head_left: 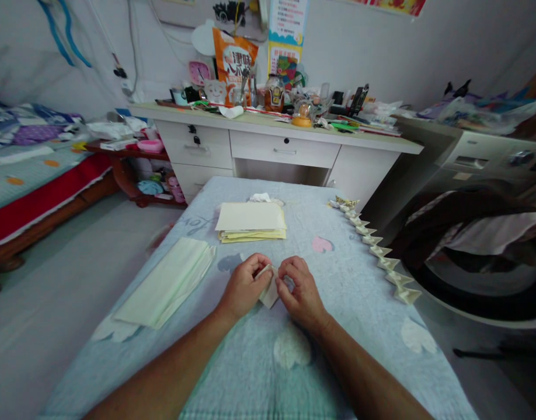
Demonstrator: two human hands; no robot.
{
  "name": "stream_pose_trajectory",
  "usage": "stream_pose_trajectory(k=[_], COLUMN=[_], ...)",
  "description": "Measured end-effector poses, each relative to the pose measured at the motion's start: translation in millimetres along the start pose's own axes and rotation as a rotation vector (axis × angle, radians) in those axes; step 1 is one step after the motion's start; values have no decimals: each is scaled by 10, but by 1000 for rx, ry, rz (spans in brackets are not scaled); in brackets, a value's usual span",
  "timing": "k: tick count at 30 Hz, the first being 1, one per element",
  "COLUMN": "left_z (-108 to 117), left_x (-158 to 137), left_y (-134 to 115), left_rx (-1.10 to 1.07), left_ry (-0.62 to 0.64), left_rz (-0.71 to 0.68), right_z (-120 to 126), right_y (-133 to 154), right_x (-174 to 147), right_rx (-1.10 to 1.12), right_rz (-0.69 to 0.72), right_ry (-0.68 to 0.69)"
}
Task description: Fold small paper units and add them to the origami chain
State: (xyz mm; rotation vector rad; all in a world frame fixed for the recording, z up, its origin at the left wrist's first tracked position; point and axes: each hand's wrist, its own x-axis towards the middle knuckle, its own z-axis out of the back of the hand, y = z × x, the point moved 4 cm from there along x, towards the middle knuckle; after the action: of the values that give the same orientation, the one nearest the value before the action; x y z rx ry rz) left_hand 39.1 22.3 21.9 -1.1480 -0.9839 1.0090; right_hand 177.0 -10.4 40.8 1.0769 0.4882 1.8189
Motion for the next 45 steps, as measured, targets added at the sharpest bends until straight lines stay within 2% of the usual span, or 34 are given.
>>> stream_pose_trajectory(k=[9,16,26,33,36,39,41,45], left_z=[-18,5,-17,13,16,15,10,-11], left_x=[18,17,14,3,4,10,10,0], left_y=[8,22,-24,-21,-19,-16,-17,-35], left_rx=[-80,25,-2,79,40,-19,-54,-92], left_ry=[49,28,73,-1,-1,4,15,63], left_rz=[17,-4,-14,-1,17,33,42,43], right_z=[21,-14,-4,-31,-37,-28,-23,-44], right_y=[-10,-84,-53,-34,13,44,23,-127], right_x=[7,8,22,8,4,8,9,-3], right_rx=[134,256,261,193,148,210,306,520], right_rz=[-35,-85,-79,-55,-37,-40,-79,-282], right_ry=[-30,-31,-37,-18,7,32,31,-21])
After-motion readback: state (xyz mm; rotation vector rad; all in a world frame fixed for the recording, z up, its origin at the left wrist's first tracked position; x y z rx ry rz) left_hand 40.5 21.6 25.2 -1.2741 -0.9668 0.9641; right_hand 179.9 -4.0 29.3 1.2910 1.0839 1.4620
